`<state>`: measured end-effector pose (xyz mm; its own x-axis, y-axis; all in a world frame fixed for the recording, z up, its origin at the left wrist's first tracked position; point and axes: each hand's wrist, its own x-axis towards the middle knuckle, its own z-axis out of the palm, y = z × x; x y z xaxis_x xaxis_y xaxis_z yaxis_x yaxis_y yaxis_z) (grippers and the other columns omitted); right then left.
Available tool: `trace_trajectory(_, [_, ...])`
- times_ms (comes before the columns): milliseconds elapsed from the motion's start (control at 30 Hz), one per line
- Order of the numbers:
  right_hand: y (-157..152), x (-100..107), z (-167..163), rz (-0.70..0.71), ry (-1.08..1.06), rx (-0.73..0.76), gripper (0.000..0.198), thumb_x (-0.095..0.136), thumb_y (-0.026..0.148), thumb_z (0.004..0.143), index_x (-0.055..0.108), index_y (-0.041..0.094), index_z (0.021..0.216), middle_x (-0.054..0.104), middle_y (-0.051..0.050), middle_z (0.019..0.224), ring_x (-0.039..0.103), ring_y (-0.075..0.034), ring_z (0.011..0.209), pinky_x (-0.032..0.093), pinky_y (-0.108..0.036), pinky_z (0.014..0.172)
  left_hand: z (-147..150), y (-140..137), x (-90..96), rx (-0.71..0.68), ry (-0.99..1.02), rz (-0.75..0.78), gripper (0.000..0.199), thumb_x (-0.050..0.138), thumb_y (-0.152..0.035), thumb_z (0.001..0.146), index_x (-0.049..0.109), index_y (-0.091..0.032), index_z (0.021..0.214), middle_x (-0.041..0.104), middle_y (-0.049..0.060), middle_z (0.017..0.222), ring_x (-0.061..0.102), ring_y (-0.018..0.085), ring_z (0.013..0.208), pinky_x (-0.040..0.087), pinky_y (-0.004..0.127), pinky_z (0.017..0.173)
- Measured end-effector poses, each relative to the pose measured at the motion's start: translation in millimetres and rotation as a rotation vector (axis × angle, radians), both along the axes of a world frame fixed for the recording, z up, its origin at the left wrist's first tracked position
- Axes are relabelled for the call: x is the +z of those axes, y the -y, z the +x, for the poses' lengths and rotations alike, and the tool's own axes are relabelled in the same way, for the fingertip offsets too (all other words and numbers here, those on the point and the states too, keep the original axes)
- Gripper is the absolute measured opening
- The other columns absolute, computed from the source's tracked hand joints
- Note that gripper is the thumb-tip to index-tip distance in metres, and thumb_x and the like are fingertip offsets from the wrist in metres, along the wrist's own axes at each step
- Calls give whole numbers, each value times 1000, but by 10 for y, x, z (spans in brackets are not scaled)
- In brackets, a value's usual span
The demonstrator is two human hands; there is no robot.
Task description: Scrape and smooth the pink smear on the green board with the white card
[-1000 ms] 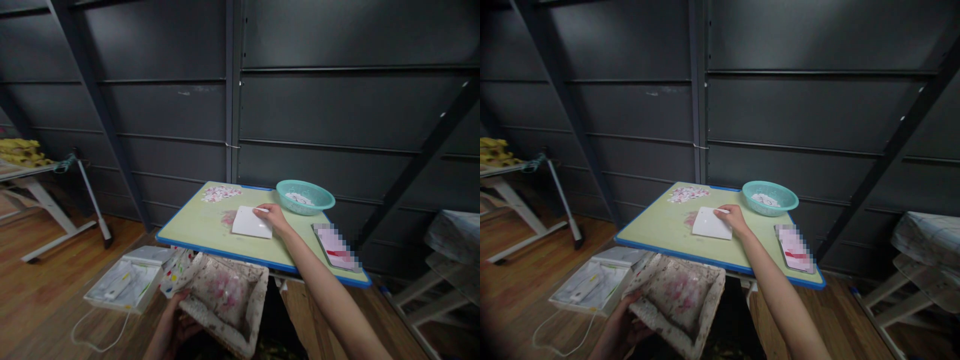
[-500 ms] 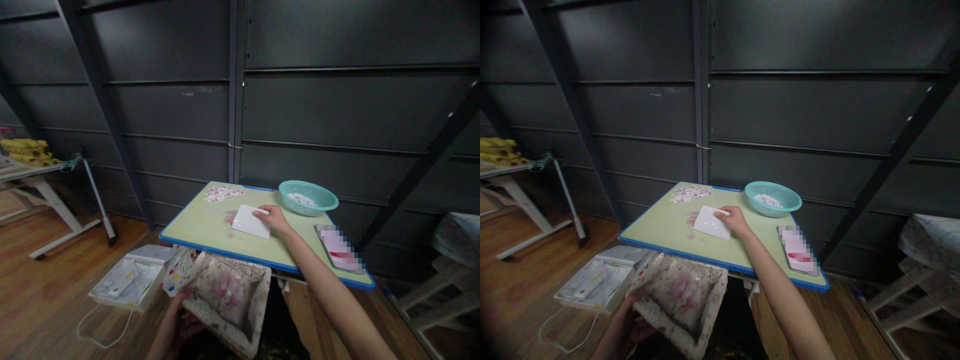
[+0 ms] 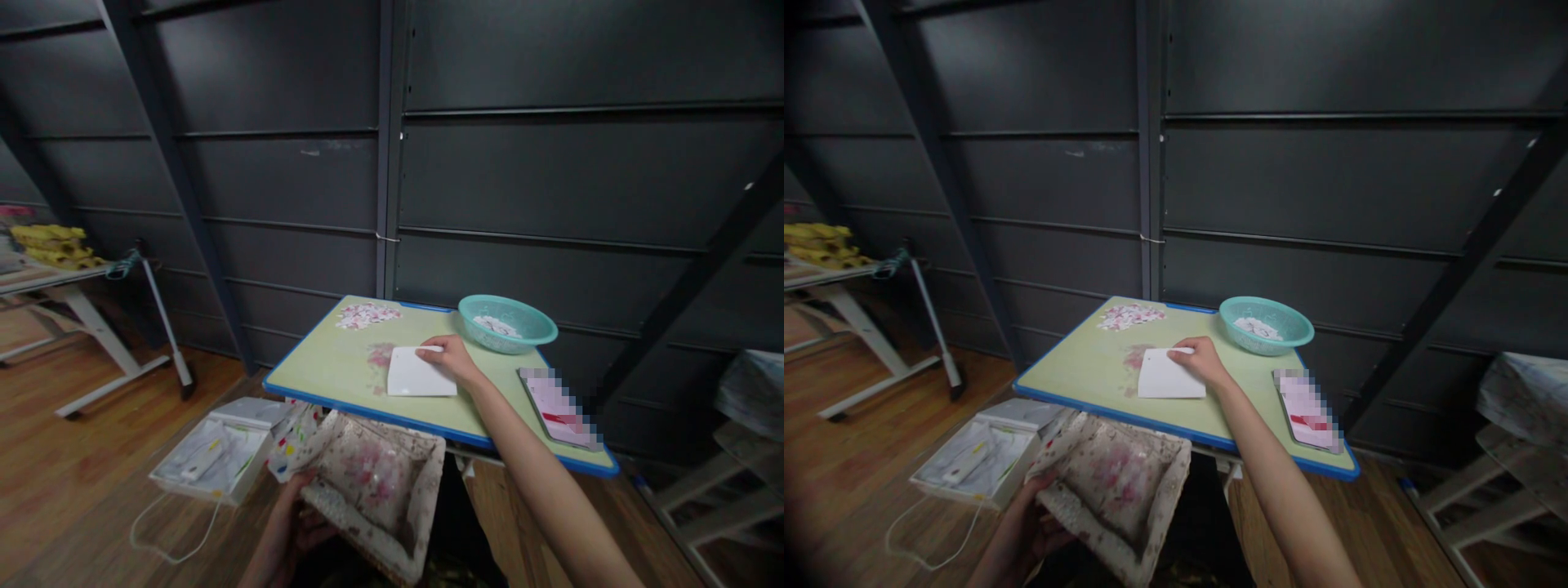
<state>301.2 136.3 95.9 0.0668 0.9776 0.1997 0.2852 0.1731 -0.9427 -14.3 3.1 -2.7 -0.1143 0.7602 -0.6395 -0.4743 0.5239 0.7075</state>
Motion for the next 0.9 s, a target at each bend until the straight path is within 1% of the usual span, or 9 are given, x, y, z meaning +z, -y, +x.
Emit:
trace_trajectory(67, [-8,0,10,26,57,-24,33,76,45,58,76,14,68,73,-9,69,59,-19,61,39,-28,55,0,6,13,-17,13,-8,11,65,-25,87,58,-23,95,70,3,59,69,25,53,64,42,55])
trace_trajectory(167, [-15,-15,2,68,90,-66,36,73,48,62,77,13,72,74,-10,71,61,-20,63,41,-29,56,3,2,13,-20,24,3,13,65,-23,86,58,-25,97,72,2,63,70,25,55,64,43,57])
trace_trajectory(300, [-3,-40,-54,74,101,-22,42,73,52,67,80,13,80,75,-10,76,62,-20,65,42,-28,56,14,-15,7,-2,19,-16,16,65,-23,88,57,-25,101,71,2,63,70,26,54,64,44,56])
trace_trajectory(433, [19,-32,-103,18,92,47,42,76,52,65,79,12,77,74,-9,73,59,-18,61,40,-27,54,7,-17,-11,-19,27,4,18,67,-26,86,57,-24,101,70,2,61,70,26,54,64,43,56])
trace_trajectory(633, [63,7,-122,-30,34,91,45,79,53,61,78,12,77,73,-8,71,56,-16,58,38,-26,52,-7,-17,-35,-17,13,-4,19,69,-25,84,56,-24,98,68,1,62,67,23,52,63,42,56])
trace_trajectory(767, [62,26,-92,-8,35,109,43,80,53,61,78,13,75,74,-9,73,59,-18,62,39,-26,53,2,-27,-27,-31,19,-4,17,68,-28,86,56,-24,97,68,2,63,67,24,53,63,43,58])
trace_trajectory(900, [38,25,-50,47,109,82,37,79,49,61,78,14,72,76,-10,76,62,-21,67,42,-27,56,9,-22,-18,1,24,-19,11,66,-24,86,59,-22,94,68,3,63,69,26,54,63,43,57])
